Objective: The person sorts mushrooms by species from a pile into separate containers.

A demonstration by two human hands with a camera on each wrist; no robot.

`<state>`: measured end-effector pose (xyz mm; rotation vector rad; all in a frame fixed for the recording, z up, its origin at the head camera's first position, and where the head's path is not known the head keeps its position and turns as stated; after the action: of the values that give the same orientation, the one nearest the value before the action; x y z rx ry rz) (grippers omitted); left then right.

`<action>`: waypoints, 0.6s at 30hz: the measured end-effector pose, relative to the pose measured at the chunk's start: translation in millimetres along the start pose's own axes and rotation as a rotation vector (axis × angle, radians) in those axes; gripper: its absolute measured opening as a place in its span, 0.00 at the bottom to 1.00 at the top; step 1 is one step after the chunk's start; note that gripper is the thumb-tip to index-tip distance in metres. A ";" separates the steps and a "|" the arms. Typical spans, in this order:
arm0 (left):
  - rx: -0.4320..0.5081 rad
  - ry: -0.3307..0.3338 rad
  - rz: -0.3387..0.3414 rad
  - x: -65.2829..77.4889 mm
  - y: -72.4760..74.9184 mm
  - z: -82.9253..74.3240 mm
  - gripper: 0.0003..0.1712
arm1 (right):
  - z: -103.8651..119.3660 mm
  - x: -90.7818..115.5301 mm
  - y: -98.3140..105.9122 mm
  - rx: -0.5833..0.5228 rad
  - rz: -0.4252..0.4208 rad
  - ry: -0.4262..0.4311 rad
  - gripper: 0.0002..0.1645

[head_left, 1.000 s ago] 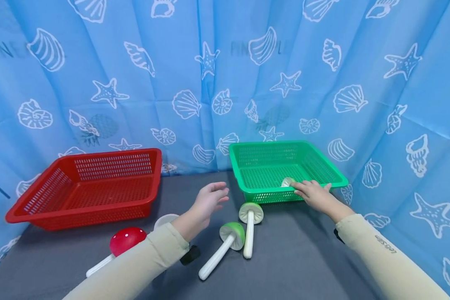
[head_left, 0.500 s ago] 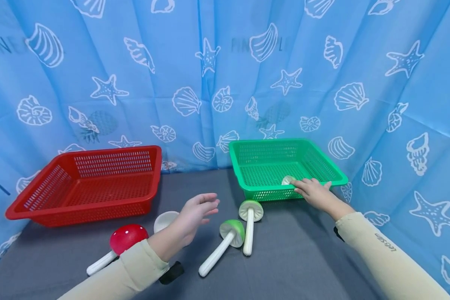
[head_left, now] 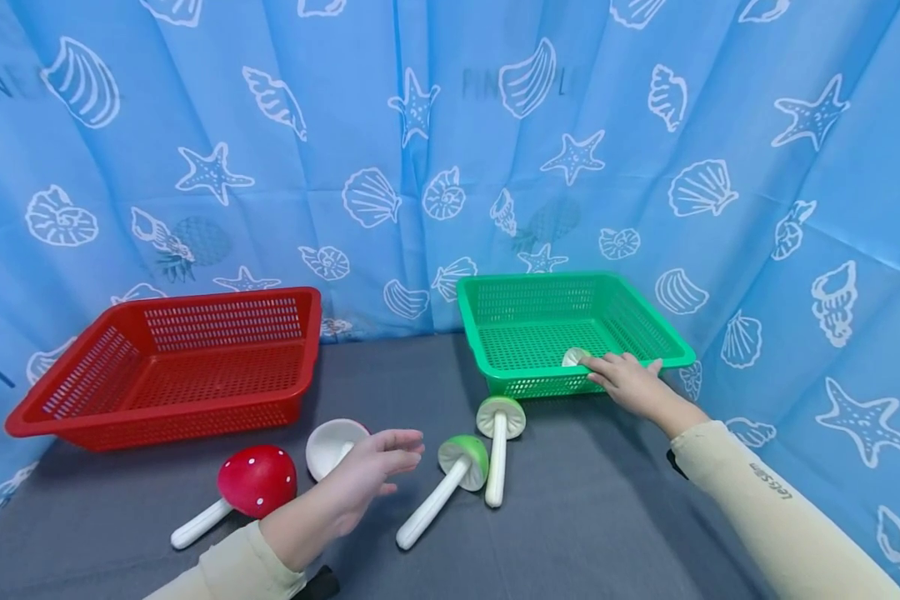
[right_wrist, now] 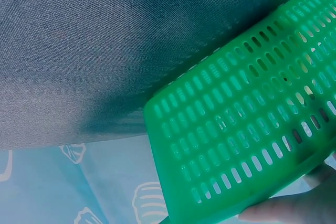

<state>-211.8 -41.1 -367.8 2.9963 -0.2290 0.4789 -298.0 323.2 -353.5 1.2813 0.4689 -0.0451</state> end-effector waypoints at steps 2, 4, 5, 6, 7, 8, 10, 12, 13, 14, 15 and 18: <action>0.004 0.010 0.000 0.4 0.0 4.8 0.27 | 0.1 0.1 0.0 0.000 0.003 0.002 0.22; 0.010 0.013 -0.011 0.2 -1.4 9.6 0.27 | 0.2 0.2 0.2 -0.002 0.006 -0.002 0.22; 0.013 0.011 -0.018 0.2 -2.7 11.8 0.27 | 0.0 0.2 0.3 -0.003 0.009 -0.006 0.22; 0.017 0.007 -0.027 0.1 -4.0 13.8 0.27 | -0.2 0.3 0.4 -0.003 0.012 -0.010 0.22; 0.018 0.004 -0.041 -0.1 -5.4 15.7 0.27 | -0.4 0.4 0.5 -0.001 0.017 -0.015 0.23; 0.018 0.004 -0.049 0.0 -6.7 17.2 0.27 | -0.5 0.5 0.8 0.002 0.021 -0.021 0.23; 0.014 -0.006 -0.071 -0.6 -9.7 20.5 0.27 | -0.7 0.5 1.3 0.009 0.027 -0.027 0.23; 0.007 0.003 -0.090 -1.8 -11.9 24.0 0.27 | -1.0 0.8 1.8 0.014 0.030 -0.029 0.23; 0.000 0.010 -0.096 -2.2 -12.8 25.7 0.28 | -0.9 0.8 2.0 0.015 0.031 -0.028 0.23; -0.008 0.016 -0.097 -2.6 -13.8 27.4 0.28 | -0.8 0.9 2.0 0.014 0.031 -0.025 0.23; -0.016 0.017 -0.103 -3.3 -14.7 28.8 0.28 | -0.7 0.6 1.8 0.010 0.031 -0.025 0.23; -0.039 0.030 -0.098 -4.6 -16.7 31.9 0.29 | -0.7 0.5 1.3 -0.001 0.030 -0.028 0.24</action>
<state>-203.8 -27.8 -400.6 2.9429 -0.0880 0.5022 -297.4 324.3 -352.7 1.2851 0.4256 -0.0372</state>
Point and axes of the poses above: each hand's wrist, its own x-axis away from the middle knuckle, its own y-axis out of the back of the hand, z = x × y, the point moved 5 cm from there along -x, towards the middle knuckle, and after that the axes turned 15 degrees about -z, right-handed, at the moved point
